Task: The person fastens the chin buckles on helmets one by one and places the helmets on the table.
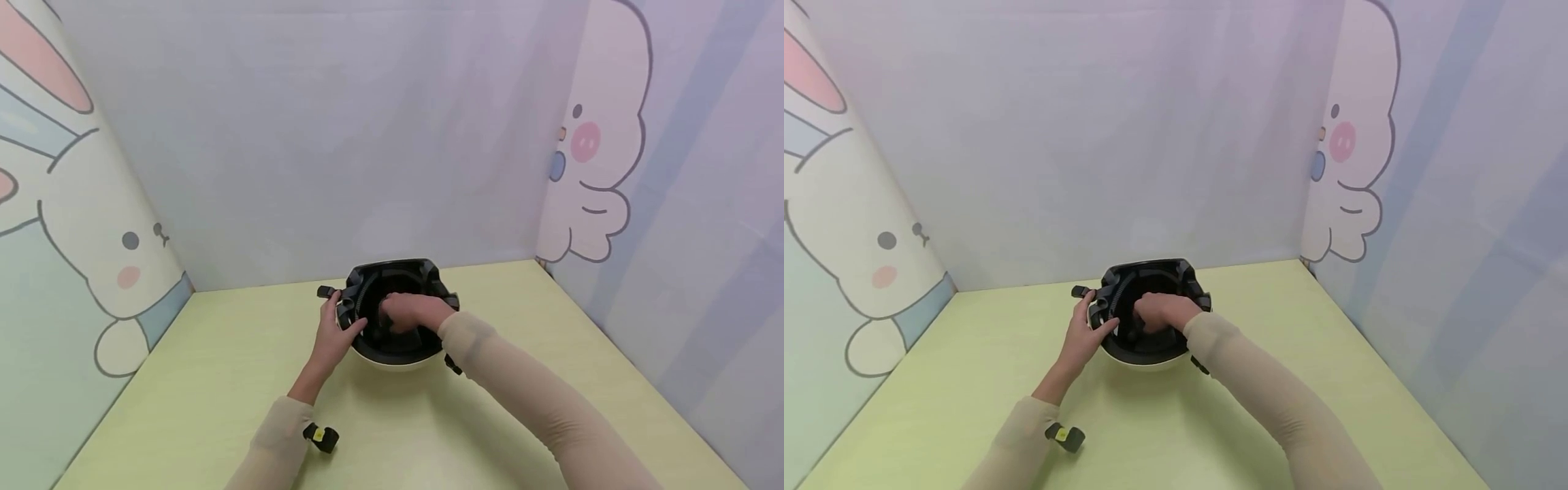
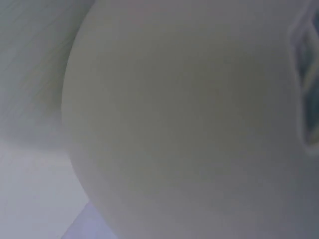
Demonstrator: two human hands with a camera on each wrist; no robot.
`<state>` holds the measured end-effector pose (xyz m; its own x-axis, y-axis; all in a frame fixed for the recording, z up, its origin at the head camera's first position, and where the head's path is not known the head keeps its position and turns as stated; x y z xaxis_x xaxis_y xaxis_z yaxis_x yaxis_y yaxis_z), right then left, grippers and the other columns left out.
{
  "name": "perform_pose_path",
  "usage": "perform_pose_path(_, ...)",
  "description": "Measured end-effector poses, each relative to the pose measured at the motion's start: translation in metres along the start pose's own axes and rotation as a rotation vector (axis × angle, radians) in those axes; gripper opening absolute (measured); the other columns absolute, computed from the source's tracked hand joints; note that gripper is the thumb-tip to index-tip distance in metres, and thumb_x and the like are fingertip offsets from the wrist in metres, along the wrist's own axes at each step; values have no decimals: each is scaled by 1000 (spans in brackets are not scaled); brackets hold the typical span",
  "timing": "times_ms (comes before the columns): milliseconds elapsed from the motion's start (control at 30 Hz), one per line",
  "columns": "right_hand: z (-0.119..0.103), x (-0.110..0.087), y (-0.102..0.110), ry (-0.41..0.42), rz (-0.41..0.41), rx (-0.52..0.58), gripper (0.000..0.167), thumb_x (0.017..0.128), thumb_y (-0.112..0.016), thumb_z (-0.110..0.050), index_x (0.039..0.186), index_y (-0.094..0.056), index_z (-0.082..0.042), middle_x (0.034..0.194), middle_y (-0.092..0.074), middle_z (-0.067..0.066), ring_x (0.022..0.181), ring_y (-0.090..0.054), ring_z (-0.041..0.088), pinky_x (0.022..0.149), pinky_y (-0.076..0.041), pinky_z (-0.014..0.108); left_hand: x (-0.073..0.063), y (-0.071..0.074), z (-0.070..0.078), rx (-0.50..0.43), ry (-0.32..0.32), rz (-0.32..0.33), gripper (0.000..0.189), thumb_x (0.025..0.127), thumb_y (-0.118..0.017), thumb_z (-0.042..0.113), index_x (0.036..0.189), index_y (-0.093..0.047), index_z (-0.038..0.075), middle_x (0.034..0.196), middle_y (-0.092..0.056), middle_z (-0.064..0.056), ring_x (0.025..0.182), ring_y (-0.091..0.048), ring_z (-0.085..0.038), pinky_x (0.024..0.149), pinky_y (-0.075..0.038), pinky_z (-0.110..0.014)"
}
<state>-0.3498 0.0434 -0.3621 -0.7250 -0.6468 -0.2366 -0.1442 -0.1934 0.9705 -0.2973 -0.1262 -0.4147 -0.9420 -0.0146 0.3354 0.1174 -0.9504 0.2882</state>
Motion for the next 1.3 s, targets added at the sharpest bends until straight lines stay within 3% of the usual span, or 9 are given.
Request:
perform_pose_path(267,1,-1,-4,5,13,-4,19,89,-77,-24,107,-75,-18,111,-64,0,99,-61,15,85,-52,30,2,-2,1,5,1,-3,81,90,-73,13,154,-27,-4,156,-22,-27,145,-24,-41,115,-23,-58)
perform_pose_path(467,4,-2,-10,1,18,55,12,89,-77,-25,96,-71,-17,90,-65,-3,79,-62,10,74,-53,29,2,-2,1,-4,-1,-2,81,91,-73,16,154,-26,-3,156,-21,-25,145,-25,-40,114,-25,-59)
perform_pose_path(567,7,-3,-11,3,26,76,14,90,-76,-27,97,-69,-16,87,-64,-3,77,-61,11,72,-53,30,1,-1,0,-50,-1,17,77,94,-71,19,154,-28,-1,156,-23,-23,145,-25,-39,112,-27,-61)
perform_pose_path(700,10,-4,-11,36,57,105,22,92,-74,-24,112,-72,-16,102,-69,-2,93,-64,13,83,-53,30,2,3,0,-143,-45,90,62,100,-63,19,151,-37,-3,153,-31,-20,144,-31,-34,111,-32,-57)
perform_pose_path(800,11,-6,-11,62,76,119,28,92,-73,-21,120,-73,-17,114,-69,-2,105,-63,14,91,-52,31,3,6,2,-181,-109,178,46,102,-59,13,143,-48,-7,147,-43,-22,138,-42,-33,108,-40,-44)
perform_pose_path(900,11,-9,-12,66,80,142,28,93,-72,-21,121,-73,-17,115,-69,-1,107,-62,16,91,-51,31,2,9,7,-208,-162,263,34,100,-60,3,131,-60,-11,134,-56,-25,127,-53,-34,98,-48,-28)
perform_pose_path(1000,12,-12,-12,55,92,160,29,93,-72,-22,121,-72,-15,115,-68,1,108,-62,18,92,-51,33,-4,12,21,-233,-184,310,24,94,-66,-4,116,-68,-12,118,-65,-27,109,-64,-27,86,-51,-18)
perform_pose_path(1133,13,-16,-13,46,108,184,30,94,-71,-23,122,-70,-13,116,-67,3,110,-60,20,93,-50,34,-12,15,37,-248,-193,340,13,89,-71,-7,101,-72,-13,101,-69,-26,87,-68,-10,76,-53,-15)
perform_pose_path(1300,16,-18,-14,67,124,202,26,93,-71,-22,118,-71,-13,112,-68,1,106,-61,17,92,-50,33,-14,16,40,-281,-205,389,13,85,-74,-9,93,-66,-17,91,-68,-29,79,-68,-7,69,-53,-15)
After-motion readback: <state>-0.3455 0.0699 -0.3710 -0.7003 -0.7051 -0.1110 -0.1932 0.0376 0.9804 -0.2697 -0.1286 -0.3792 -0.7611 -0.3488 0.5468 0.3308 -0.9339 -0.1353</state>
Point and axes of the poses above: each hand's wrist, its own x-axis towards the middle knuckle, its own y-axis out of the back of the hand, z = x × y, the point moved 2 cm from there along x, towards the middle knuckle
